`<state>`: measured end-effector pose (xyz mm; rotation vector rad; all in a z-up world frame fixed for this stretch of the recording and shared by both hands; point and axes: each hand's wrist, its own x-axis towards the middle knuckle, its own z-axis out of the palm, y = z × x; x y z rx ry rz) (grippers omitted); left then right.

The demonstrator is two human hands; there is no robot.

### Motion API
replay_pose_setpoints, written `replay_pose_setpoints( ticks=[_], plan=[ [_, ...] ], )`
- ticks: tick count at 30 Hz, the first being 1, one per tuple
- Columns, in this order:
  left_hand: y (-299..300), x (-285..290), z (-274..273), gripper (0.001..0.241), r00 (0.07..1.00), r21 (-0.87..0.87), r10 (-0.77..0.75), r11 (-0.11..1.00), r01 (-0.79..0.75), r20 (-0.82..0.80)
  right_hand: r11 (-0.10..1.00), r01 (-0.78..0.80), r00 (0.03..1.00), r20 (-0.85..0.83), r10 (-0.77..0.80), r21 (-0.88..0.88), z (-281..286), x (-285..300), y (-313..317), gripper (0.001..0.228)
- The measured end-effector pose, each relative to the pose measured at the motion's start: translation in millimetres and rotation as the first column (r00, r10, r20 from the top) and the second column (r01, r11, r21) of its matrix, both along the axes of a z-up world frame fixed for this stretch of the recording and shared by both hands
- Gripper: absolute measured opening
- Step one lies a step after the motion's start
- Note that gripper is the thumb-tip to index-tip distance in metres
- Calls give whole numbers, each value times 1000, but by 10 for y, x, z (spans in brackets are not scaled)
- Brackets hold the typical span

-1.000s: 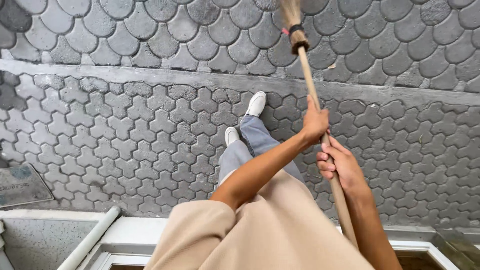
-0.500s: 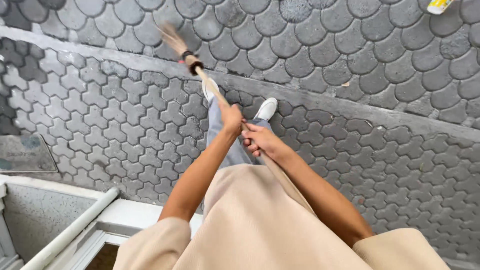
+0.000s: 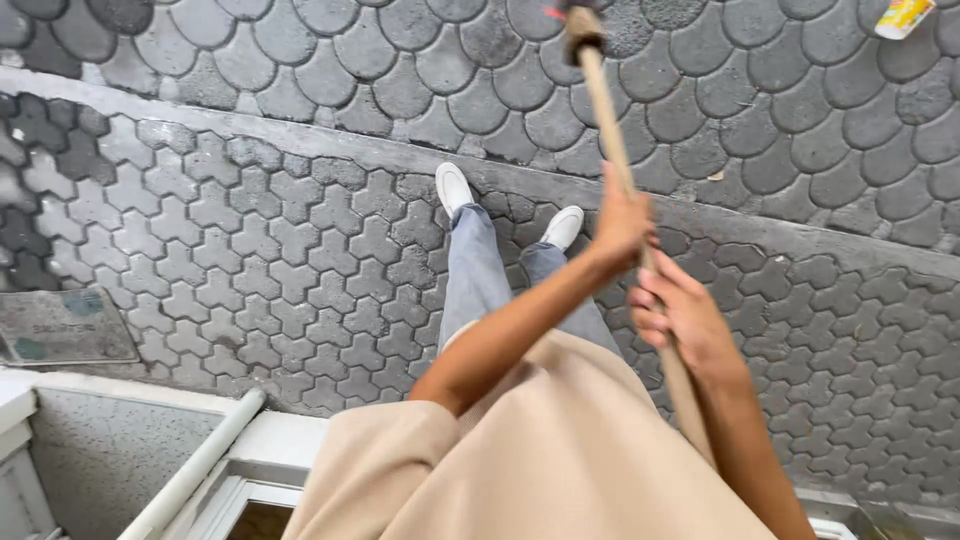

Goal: Sweeping a paved outdoor walkway with a broom.

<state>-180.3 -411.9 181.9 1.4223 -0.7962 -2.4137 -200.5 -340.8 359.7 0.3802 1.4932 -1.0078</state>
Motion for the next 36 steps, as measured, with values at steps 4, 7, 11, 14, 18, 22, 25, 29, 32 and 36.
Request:
replay_pose_setpoints(
  ticks=[4,7,11,14,18,22,25,29,32,36],
  plan=[
    [-1174,1404,-1340,70,972,-372,65,928,23,225,980,-84,987,122,107,-179,-816,777,-1113,52],
    [-2059,1988,-2072,67,835,-351,166,936,35,525,961,-93,943,288,170,-261,-1704,1176,-1758,54],
    [-2067,1976,-2810,52,659,-390,77,854,344,749,988,-27,950,303,72,-149,-1884,1259,-1898,55],
    [-1083,1039,-2746,79,392,-260,-379,354,899,839,1000,-7,991,134,9,-14,-1818,718,-1138,52],
    [-199,39,-1821,106,817,-386,-351,749,538,458,965,234,969,54,-242,119,-828,304,-722,49],
    [-746,-140,-100,91,890,-15,-418,904,428,182,980,180,982,-76,-174,85,-29,293,-950,47],
    [-1151,70,80,84,984,35,-176,984,176,-7,991,116,985,-134,-106,72,40,362,-1258,55],
    [-1936,864,-768,66,884,144,217,975,-172,-414,1000,-30,1000,-6,30,-5,-524,630,-1892,62],
    [-2686,1352,-1521,77,839,-172,-9,977,122,544,984,-123,977,157,142,-128,-1059,826,-2454,57],
    [-3272,1760,-1908,81,742,51,303,910,-412,598,968,-81,925,343,162,-239,-1874,943,-2799,51]
  ],
)
